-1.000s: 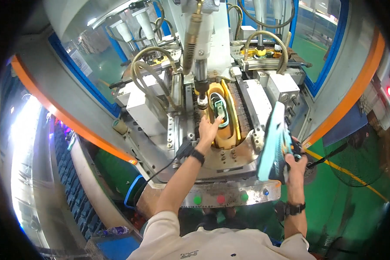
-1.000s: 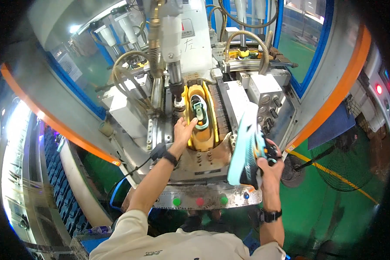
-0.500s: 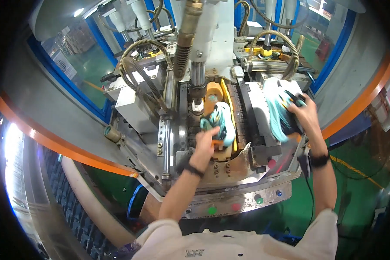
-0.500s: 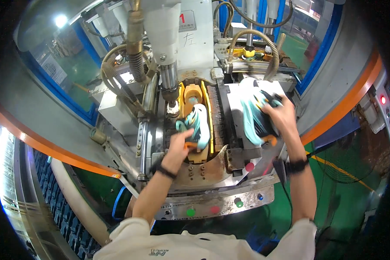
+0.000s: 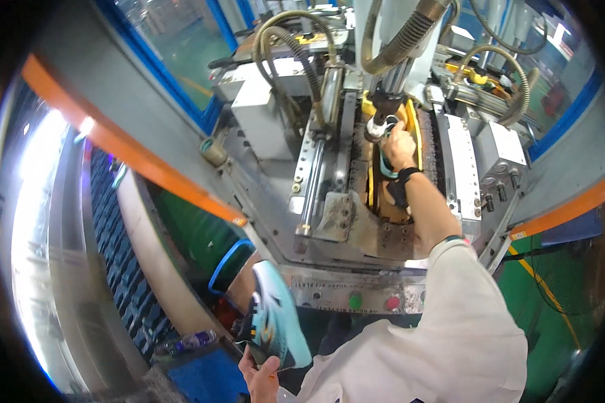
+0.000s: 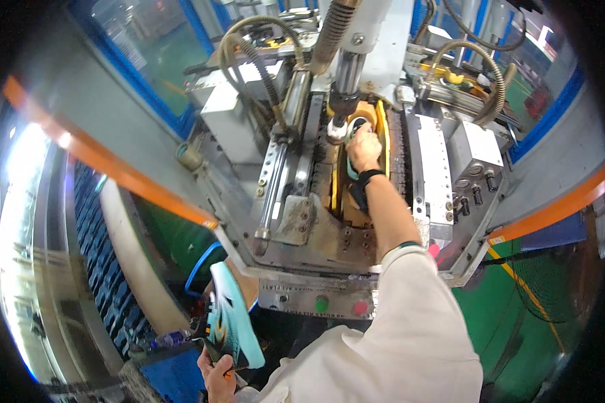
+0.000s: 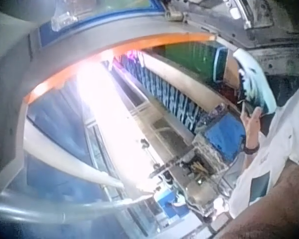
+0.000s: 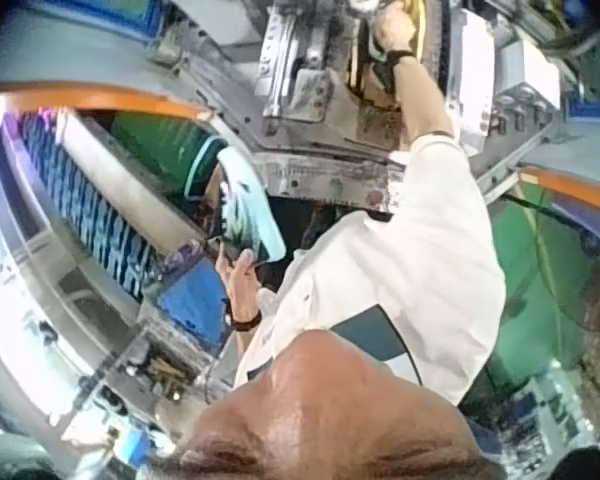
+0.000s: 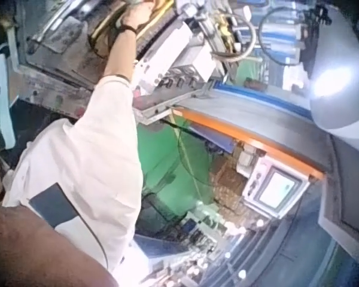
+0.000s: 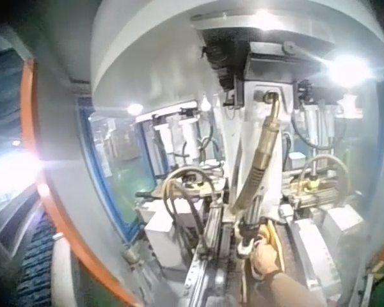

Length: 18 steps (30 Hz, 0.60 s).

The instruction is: Operating a specialized shoe press or lasting machine to shape and bond footwear components.

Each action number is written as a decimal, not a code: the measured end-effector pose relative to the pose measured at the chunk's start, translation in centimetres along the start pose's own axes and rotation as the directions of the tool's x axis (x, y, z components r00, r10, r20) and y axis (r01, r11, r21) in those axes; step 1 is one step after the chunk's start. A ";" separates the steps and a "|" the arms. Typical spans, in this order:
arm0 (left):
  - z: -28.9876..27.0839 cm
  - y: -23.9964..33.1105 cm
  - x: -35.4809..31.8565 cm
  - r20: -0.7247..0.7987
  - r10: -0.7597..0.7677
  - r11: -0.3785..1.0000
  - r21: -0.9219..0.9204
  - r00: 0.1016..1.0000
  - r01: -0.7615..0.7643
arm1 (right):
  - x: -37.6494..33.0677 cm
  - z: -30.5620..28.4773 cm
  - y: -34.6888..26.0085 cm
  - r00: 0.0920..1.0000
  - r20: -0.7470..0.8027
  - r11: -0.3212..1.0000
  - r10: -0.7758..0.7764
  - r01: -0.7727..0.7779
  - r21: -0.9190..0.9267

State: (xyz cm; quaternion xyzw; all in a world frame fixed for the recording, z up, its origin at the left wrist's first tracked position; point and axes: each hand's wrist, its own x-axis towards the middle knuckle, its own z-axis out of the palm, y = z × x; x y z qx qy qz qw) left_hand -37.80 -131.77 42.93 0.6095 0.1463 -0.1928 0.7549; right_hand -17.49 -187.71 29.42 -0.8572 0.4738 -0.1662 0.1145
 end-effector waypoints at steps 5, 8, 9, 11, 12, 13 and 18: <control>-3.5 -8.7 -6.2 -0.644 0.150 0.982 0.009 0.750 -0.190 | -10.0 -5.9 -1.4 0.854 -0.084 0.827 -0.513 0.518 0.221; -4.6 -12.6 -8.1 -0.452 0.043 0.982 -0.144 0.891 -0.121 | -24.5 -10.3 -0.5 0.618 -0.299 0.443 -0.727 0.755 0.484; -2.4 -11.0 -8.5 -0.377 0.031 0.976 -0.190 0.926 -0.110 | -28.8 -9.7 0.6 0.574 -0.197 0.363 -0.795 0.710 0.604; -0.9 -10.3 -10.0 -0.319 -0.119 0.897 -0.441 0.940 -0.036 | -34.5 -5.9 2.1 0.457 -0.014 0.332 -0.889 0.667 0.667; -0.8 -10.9 -10.7 -0.303 -0.150 0.866 -0.499 0.941 -0.022 | -36.2 -3.4 3.4 0.421 0.098 0.379 -0.901 0.658 0.651; -0.7 -11.2 -11.7 -0.308 -0.161 0.865 -0.501 0.938 -0.016 | -37.5 -0.3 4.8 0.401 0.135 0.387 -0.906 0.656 0.648; -1.7 -12.3 -16.9 -0.443 -0.173 0.859 -0.505 0.880 -0.085 | -38.5 7.0 6.6 0.306 0.116 0.301 -0.945 0.673 0.676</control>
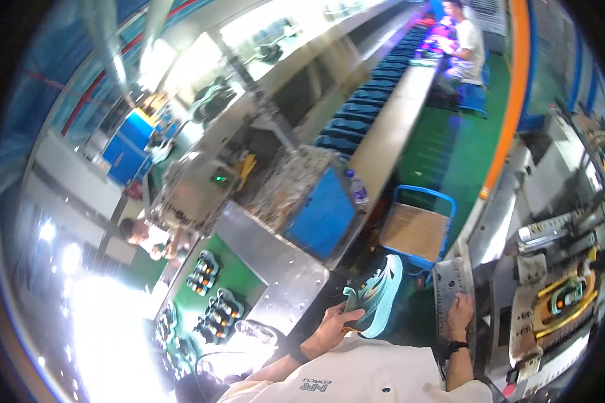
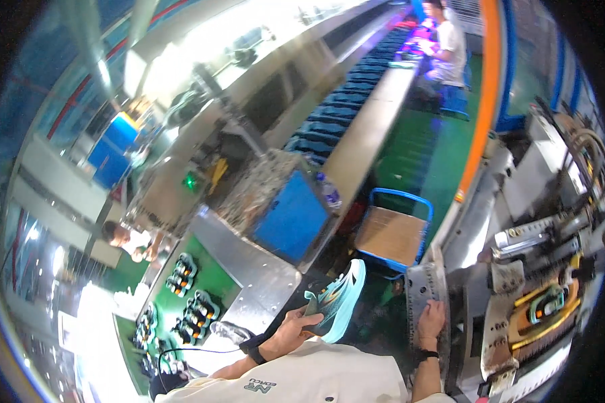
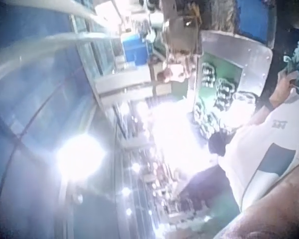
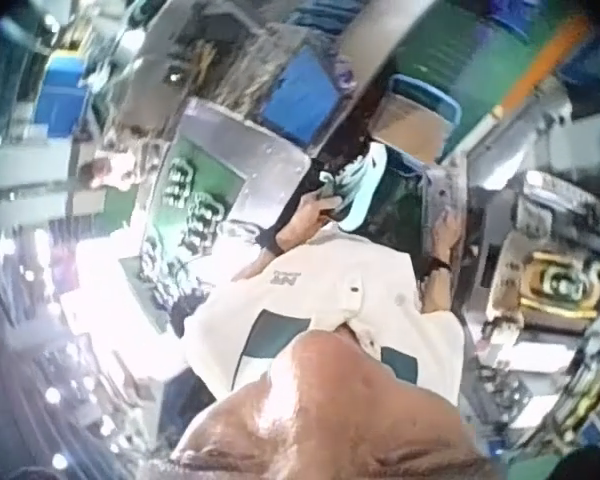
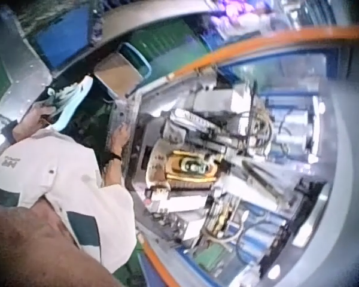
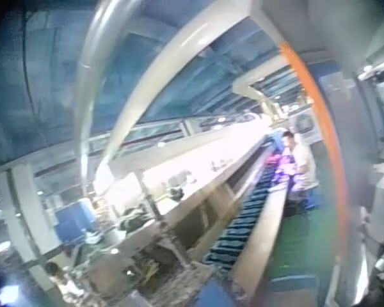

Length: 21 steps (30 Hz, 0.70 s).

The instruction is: Operating a specialized shoe press or lasting machine to shape and bond footwear components.

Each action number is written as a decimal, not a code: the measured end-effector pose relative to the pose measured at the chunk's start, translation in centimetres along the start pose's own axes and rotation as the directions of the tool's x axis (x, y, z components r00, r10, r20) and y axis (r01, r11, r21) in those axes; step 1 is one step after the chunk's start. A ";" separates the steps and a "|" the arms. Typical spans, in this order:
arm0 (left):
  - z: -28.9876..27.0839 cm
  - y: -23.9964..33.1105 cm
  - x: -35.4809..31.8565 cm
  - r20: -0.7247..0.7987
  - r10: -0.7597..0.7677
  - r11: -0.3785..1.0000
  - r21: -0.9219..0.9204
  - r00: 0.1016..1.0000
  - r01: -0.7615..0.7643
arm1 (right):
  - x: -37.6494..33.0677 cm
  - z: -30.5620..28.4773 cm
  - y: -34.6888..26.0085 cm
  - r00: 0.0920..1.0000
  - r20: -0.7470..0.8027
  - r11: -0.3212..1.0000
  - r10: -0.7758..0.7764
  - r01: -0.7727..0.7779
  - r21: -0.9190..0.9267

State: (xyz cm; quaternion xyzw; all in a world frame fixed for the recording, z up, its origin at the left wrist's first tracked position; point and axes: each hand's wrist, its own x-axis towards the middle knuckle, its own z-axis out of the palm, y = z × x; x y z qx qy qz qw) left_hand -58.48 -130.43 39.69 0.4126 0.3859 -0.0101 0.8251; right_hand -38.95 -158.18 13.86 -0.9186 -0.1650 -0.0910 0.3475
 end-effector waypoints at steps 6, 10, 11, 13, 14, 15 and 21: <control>-10.3 -3.0 2.0 -0.095 0.223 0.974 0.070 0.970 -0.217 | 0.9 0.5 1.0 0.997 -0.066 1.000 -0.028 0.028 0.002; -14.4 -1.0 1.8 -0.427 -0.132 0.868 -0.485 0.895 -0.103 | 9.1 -3.0 -7.4 0.988 -0.108 0.981 -0.115 0.130 0.145; -16.3 -0.8 2.1 -0.467 -0.105 0.869 -0.473 0.878 -0.148 | 12.1 -4.5 -11.4 0.988 -0.061 0.979 -0.140 0.147 0.142; -20.7 -0.2 3.1 -0.535 -0.059 0.852 -0.467 0.843 -0.236 | 17.8 -5.4 -20.1 0.942 -0.196 0.929 -0.272 0.310 0.202; -23.8 -0.2 4.3 -0.579 -0.070 0.835 -0.479 0.813 -0.269 | 20.2 -5.9 -24.8 0.897 -0.217 0.882 -0.385 0.427 0.198; -26.9 0.0 5.5 -0.625 -0.044 0.823 -0.465 0.779 -0.327 | 22.4 -6.4 -29.6 0.835 -0.233 0.817 -0.499 0.543 0.194; -42.5 5.8 8.8 -0.796 0.114 0.731 -0.338 0.595 -0.592 | 31.8 -2.9 -55.8 0.496 -0.192 0.478 -0.847 0.868 0.133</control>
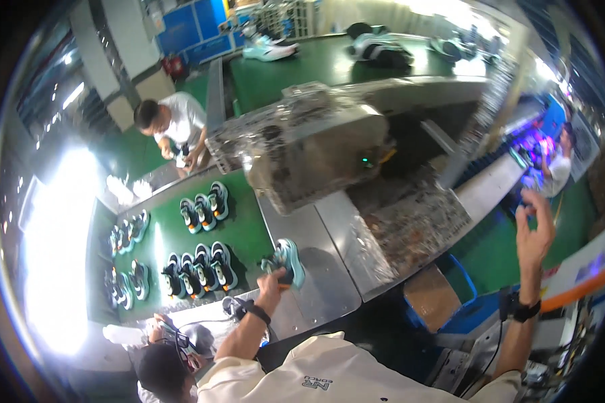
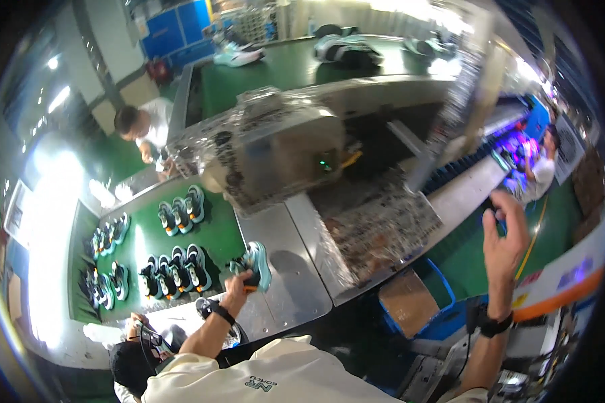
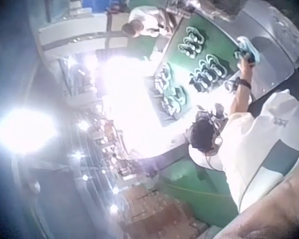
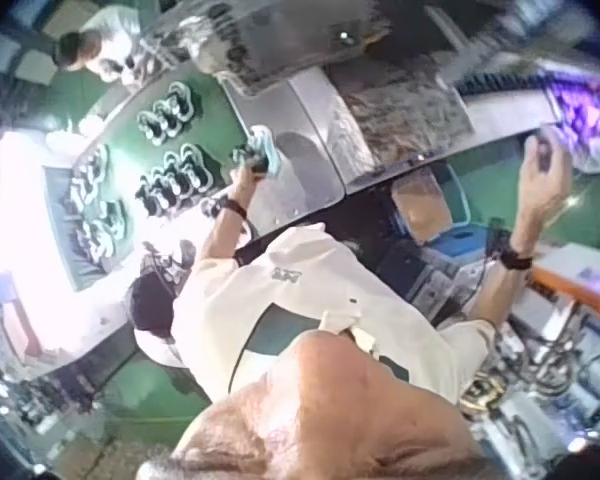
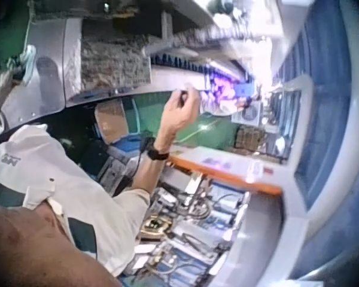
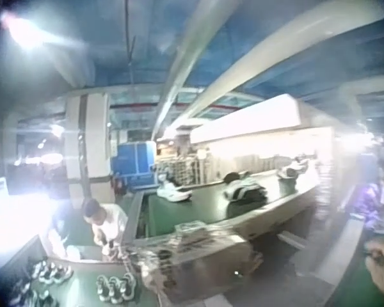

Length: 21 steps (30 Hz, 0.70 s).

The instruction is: Operating a specialized shoe press or lasting machine to shape and bond footwear components.

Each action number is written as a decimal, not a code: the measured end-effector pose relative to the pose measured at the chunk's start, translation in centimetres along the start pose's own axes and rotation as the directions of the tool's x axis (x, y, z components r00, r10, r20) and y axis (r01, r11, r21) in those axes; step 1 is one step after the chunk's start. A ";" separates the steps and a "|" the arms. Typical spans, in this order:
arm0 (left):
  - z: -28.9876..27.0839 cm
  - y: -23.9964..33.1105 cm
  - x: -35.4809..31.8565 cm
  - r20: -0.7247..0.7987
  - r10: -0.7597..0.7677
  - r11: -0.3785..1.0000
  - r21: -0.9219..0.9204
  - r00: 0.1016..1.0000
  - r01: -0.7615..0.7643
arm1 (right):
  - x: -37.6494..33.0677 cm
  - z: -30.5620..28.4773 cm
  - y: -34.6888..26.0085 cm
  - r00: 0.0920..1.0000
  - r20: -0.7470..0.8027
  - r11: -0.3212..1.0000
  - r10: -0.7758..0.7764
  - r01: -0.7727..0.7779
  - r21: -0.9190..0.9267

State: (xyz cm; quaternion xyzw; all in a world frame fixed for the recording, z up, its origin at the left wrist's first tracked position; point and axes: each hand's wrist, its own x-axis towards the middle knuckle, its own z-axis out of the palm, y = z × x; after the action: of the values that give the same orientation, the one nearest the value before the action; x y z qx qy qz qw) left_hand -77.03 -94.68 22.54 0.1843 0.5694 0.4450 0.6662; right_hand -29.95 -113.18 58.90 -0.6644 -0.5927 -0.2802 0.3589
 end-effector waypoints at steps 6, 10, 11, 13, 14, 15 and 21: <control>-2.6 7.1 15.4 -0.212 0.100 0.994 0.069 0.972 -0.087 | 18.7 13.8 -4.7 0.893 0.253 0.909 -0.372 0.406 -0.096; -4.9 10.3 27.7 -0.283 0.287 0.935 0.288 0.915 -0.205 | 27.5 22.0 -8.7 0.807 0.406 0.841 -0.430 0.521 -0.145; -6.8 10.7 30.6 -0.316 0.300 0.912 0.371 0.900 -0.173 | 29.2 24.9 -9.7 0.783 0.433 0.835 -0.447 0.539 -0.111; -6.0 12.1 34.7 -0.350 0.522 0.728 0.659 0.778 -0.192 | 32.3 28.8 -11.5 0.720 0.534 0.796 -0.443 0.590 -0.134; -4.7 13.4 35.5 -0.309 0.496 0.709 0.684 0.812 -0.172 | 33.0 31.0 -13.0 0.710 0.572 0.804 -0.411 0.578 -0.141; -5.5 14.2 36.6 -0.313 0.482 0.648 0.756 0.819 -0.093 | 33.7 34.0 -13.2 0.703 0.569 0.796 -0.427 0.591 -0.132; -6.0 16.8 43.3 -0.312 0.631 0.493 0.868 0.711 -0.057 | 38.2 38.4 -6.5 0.599 0.718 0.758 -0.354 0.633 -0.155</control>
State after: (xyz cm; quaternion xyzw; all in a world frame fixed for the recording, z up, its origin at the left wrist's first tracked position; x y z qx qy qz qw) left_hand -90.89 -52.47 7.72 0.4336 0.8314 0.2986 0.1777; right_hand -33.08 -59.39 67.83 -0.5804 -0.7725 -0.2348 -0.1063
